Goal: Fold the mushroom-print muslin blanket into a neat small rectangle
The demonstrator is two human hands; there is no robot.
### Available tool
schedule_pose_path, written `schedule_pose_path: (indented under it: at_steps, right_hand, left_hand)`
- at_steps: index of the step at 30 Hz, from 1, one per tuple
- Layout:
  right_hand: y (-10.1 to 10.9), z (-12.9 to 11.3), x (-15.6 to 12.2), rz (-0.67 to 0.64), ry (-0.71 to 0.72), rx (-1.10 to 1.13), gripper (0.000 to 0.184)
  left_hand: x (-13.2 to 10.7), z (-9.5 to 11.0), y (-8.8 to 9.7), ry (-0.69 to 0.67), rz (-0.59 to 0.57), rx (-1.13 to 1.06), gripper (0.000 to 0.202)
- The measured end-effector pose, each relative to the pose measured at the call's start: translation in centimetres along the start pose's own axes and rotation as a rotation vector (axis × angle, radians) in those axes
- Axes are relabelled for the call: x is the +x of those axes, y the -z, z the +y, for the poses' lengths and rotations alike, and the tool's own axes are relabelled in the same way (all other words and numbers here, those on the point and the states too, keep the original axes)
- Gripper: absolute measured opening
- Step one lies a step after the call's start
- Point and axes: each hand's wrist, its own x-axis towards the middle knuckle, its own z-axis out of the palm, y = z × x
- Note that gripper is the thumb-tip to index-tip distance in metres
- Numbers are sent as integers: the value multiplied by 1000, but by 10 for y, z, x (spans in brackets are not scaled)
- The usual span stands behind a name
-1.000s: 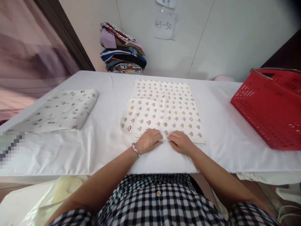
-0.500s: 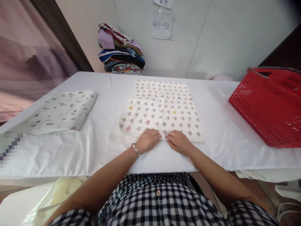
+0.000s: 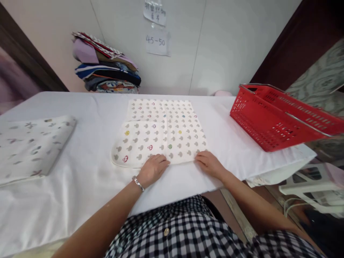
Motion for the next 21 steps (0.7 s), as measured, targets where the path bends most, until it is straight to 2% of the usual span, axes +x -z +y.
schedule_pose_path:
  at_steps: [3,6,8,10,12,17,21]
  right_hand:
    - [24,27,-32,103,-237,-24,20]
    - [37,39,-51,186,-520,76,21]
    - [39,37,-54,172,-717,188,23]
    - [37,33,-48,96,-867,279,26]
    - [35,27,-38,3,-929,289,30]
    - [33,26,-14,-178,-956,57,33]
    - [30,31,-10,-210,-942,-38,31]
  left_hand:
    - [0,-1,0,-8,11,5,20]
    - [-1,-2,-2,-14,13,10,21]
    - [-2,-2,-3,-14,18,12,20]
    - [-3,-3,-4,-12,26,13,19]
    - [-4,-3,-5,-12,30,12,19]
    - [-3,-2,-4,-18,37,21,20]
    - [-2,-3,-5,-15,24,27,19]
